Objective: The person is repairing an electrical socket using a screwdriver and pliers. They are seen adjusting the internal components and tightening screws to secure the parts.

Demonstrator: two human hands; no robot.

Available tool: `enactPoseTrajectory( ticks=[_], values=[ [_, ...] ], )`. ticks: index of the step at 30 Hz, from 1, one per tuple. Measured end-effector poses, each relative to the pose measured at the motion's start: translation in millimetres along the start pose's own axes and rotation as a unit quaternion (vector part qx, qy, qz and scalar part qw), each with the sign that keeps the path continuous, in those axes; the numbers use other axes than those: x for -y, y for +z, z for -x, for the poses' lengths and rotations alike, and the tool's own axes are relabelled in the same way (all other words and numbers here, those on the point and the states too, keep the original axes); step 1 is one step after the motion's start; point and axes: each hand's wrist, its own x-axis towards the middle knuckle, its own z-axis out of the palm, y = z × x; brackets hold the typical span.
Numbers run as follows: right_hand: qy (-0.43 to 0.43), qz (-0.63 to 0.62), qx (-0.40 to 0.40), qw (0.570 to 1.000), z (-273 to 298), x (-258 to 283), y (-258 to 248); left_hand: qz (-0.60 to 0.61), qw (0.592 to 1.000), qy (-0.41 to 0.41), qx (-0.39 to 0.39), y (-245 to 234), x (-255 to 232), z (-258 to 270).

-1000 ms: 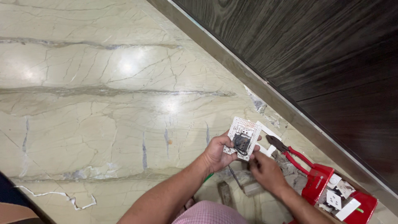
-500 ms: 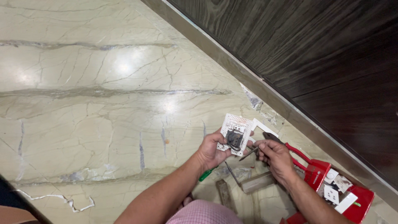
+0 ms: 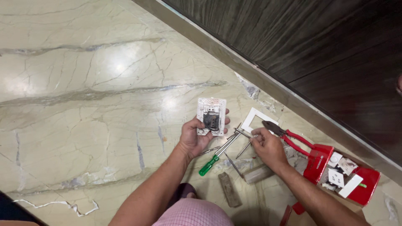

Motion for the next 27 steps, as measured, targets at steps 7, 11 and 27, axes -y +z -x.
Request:
enactPoseTrajectory(
  ticks=[7, 11, 27],
  values=[
    [-0.174, 0.144, 0.038, 0.973, 23.4, 29.4, -3.4, -0.013, 1.0, -0.007, -0.019, -0.7, -6.7, 4.0],
    [-0.222, 0.116, 0.075, 0.965, 39.3, 35.3, 11.6, -0.026, 0.999, 0.0, -0.02, 0.4, -8.6, 2.4],
    [-0.302, 0.149, 0.054, 0.94, 46.0, 33.3, 24.2, -0.039, 0.999, 0.016, -0.022, -3.4, -16.1, 9.1]
  ],
)
